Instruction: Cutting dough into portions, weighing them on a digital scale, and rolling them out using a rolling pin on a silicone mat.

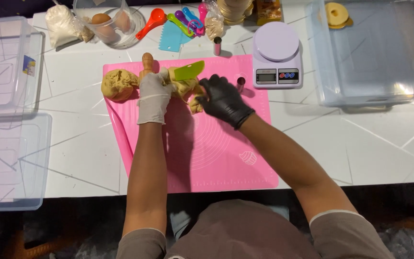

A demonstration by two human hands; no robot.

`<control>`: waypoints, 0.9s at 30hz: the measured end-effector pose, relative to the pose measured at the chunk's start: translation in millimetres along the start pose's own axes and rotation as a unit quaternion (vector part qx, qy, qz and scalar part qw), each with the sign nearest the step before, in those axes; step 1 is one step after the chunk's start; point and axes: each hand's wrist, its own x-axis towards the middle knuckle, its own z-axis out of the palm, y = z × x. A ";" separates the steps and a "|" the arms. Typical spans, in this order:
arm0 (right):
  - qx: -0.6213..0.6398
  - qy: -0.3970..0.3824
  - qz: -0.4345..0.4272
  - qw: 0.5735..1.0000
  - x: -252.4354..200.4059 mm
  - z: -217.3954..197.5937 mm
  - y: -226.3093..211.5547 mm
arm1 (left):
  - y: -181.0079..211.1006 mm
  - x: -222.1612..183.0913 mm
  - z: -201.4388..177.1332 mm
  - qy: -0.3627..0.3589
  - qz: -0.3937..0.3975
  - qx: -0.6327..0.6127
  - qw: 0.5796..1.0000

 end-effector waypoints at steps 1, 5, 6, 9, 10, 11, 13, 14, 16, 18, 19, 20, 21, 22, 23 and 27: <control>-0.002 0.003 0.004 1.000 -2.6 -0.4 -8.4 | -19.4 13.3 20.4 -0.001 0.005 0.000 1.000; -0.011 -0.051 -0.021 0.998 -5.7 21.7 -21.7 | -36.1 24.5 39.2 -0.021 -0.023 -0.010 0.999; -0.012 -0.020 -0.042 0.999 -4.8 34.5 -21.7 | -28.0 15.2 27.2 -0.020 -0.036 -0.022 0.999; -0.039 0.011 -0.071 0.997 -3.1 71.5 -2.6 | -34.3 18.3 34.3 -0.018 -0.024 -0.023 0.999; -0.039 0.011 -0.072 0.997 -4.0 82.2 6.9 | -35.9 20.3 36.1 -0.018 -0.025 -0.023 0.999; -0.058 0.015 -0.074 0.995 -4.8 93.0 16.1 | -37.9 22.3 37.8 -0.019 -0.016 -0.020 0.999; -0.077 0.019 -0.078 0.994 -7.9 101.9 25.9 | -40.3 22.6 38.0 -0.019 -0.009 -0.018 1.000; -0.060 0.018 -0.073 0.995 -9.9 98.5 28.1 | -38.4 22.4 37.1 -0.023 -0.012 -0.023 0.999; -0.043 0.018 -0.070 0.996 -16.6 66.5 21.2 | -34.4 20.7 33.7 -0.025 -0.014 -0.029 0.999; 0.087 -0.040 -0.099 0.991 -28.4 11.3 2.6 | -32.0 16.1 30.5 -0.017 -0.009 -0.038 0.999; 0.087 -0.041 -0.100 0.990 -26.3 -5.6 1.2 | -33.1 15.5 28.8 -0.017 -0.011 -0.038 0.999; 0.066 -0.132 -0.103 0.984 -25.5 -22.7 0.9 | -32.8 15.0 28.6 -0.008 -0.010 -0.035 0.999; 0.045 -0.223 -0.104 0.968 -24.8 -40.2 1.1 | -32.0 14.4 28.8 0.000 -0.009 -0.031 0.999; 0.045 -0.222 -0.102 0.969 -23.6 -34.6 2.4 | -35.3 16.3 29.0 -0.002 -0.007 -0.031 0.999; 0.049 -0.210 -0.098 0.972 -22.6 -29.4 3.7 | -38.2 18.1 29.2 -0.005 0.003 -0.016 1.000; 0.064 -0.161 -0.092 0.981 -9.7 10.1 3.0 | -36.8 22.6 34.3 -0.005 -0.017 -0.013 1.000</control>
